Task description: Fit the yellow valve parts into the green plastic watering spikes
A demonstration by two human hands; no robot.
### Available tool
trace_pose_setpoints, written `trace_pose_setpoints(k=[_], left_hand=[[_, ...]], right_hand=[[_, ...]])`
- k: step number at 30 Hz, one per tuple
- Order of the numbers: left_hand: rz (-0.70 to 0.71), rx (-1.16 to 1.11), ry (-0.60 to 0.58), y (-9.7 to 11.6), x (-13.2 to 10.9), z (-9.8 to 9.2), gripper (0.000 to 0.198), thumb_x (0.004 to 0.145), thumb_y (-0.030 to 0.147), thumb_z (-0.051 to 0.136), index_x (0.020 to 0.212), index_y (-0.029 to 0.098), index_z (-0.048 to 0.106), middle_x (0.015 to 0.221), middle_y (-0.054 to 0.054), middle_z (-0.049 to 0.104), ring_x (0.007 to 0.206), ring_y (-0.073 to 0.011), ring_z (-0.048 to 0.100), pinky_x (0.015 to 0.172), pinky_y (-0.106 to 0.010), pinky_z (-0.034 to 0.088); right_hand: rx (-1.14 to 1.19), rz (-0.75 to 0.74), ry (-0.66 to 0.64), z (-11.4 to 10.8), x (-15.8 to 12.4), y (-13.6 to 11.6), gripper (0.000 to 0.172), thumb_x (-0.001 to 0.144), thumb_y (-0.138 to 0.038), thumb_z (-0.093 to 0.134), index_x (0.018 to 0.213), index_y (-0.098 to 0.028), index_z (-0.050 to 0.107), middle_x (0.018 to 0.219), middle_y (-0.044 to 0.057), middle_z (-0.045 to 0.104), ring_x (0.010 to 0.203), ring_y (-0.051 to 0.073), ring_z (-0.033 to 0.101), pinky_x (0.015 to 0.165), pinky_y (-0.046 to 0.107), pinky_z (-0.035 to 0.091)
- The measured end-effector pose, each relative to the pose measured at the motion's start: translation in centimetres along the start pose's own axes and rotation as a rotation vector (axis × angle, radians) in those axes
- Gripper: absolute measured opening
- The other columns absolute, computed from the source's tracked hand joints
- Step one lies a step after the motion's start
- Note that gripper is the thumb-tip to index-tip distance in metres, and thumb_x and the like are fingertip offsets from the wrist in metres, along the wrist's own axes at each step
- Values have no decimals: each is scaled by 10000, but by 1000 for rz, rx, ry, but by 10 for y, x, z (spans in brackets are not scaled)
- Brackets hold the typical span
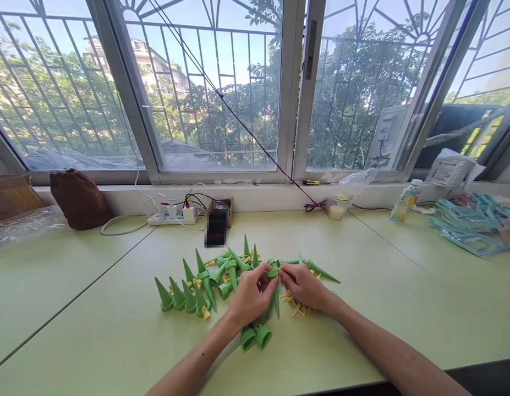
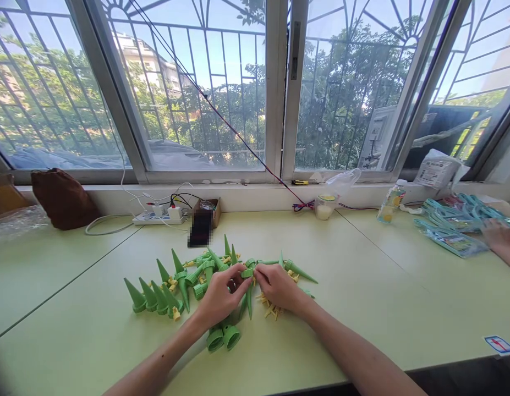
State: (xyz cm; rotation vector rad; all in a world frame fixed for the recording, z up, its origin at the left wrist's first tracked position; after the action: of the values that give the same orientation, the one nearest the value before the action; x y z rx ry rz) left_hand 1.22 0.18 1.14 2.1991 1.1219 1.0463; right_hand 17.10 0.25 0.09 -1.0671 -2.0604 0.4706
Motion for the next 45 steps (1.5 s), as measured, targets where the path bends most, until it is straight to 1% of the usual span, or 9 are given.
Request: trace_pose_setpoints(k=[7, 16, 24, 33, 38, 45], left_hand=[[3, 22, -22, 4, 0, -1, 153, 883, 331, 544, 868, 181, 570, 598, 28, 570, 549, -117, 496, 534, -223, 377], [18, 49, -10, 0, 0, 0, 182, 885, 337, 545, 945, 178, 610, 599, 22, 597, 537, -122, 518, 533, -229, 389], [21, 38, -14, 0, 0, 0, 175, 884, 338, 541, 930, 180, 602, 596, 22, 595, 530, -121, 515, 525, -227, 385], [21, 33, -18, 1, 0, -1, 174, 881, 334, 543, 926, 178, 605, 595, 20, 590, 535, -124, 511, 524, -230, 380], [16, 39, -29, 1, 0, 0, 181, 888, 342, 536, 939, 179, 597, 611, 12, 606, 545, -129, 532, 528, -234, 380], [15, 68, -48, 1, 0, 0, 167, 898, 342, 522, 931, 190, 584, 607, 21, 590, 537, -128, 526, 531, -232, 368]], right_hand=[[-25, 7, -24, 1, 0, 3, 315, 974, -221, 397, 668, -200, 326, 598, -43, 410, 550, 109, 337, 539, 248, 256], [-26, 7, -31, -2, 1, -1, 317, 958, -192, 410, 648, -200, 341, 583, -48, 396, 541, 107, 325, 532, 251, 258], [-12, 11, -48, -2, 0, -2, 309, 957, -176, 402, 655, -202, 343, 586, -42, 428, 534, 108, 346, 526, 253, 263], [-40, -4, -37, -1, 0, 0, 315, 947, -167, 415, 648, -203, 321, 580, -48, 396, 542, 112, 324, 534, 262, 249], [-41, -6, -31, -2, 0, 0, 317, 945, -168, 415, 639, -202, 337, 580, -48, 395, 537, 112, 325, 525, 259, 248], [-34, 7, -48, -2, 0, -1, 315, 949, -169, 409, 648, -203, 321, 582, -50, 388, 538, 110, 315, 526, 257, 240]])
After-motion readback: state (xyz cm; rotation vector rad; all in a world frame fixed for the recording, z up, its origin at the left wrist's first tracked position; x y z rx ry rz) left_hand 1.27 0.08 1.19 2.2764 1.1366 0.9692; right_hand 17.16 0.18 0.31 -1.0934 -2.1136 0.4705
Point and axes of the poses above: each hand's wrist, its own x-axis towards the middle knuckle, its own z-axis out of the palm, y = z × x, the point moved 3 cm from there along x, towards the middle knuckle
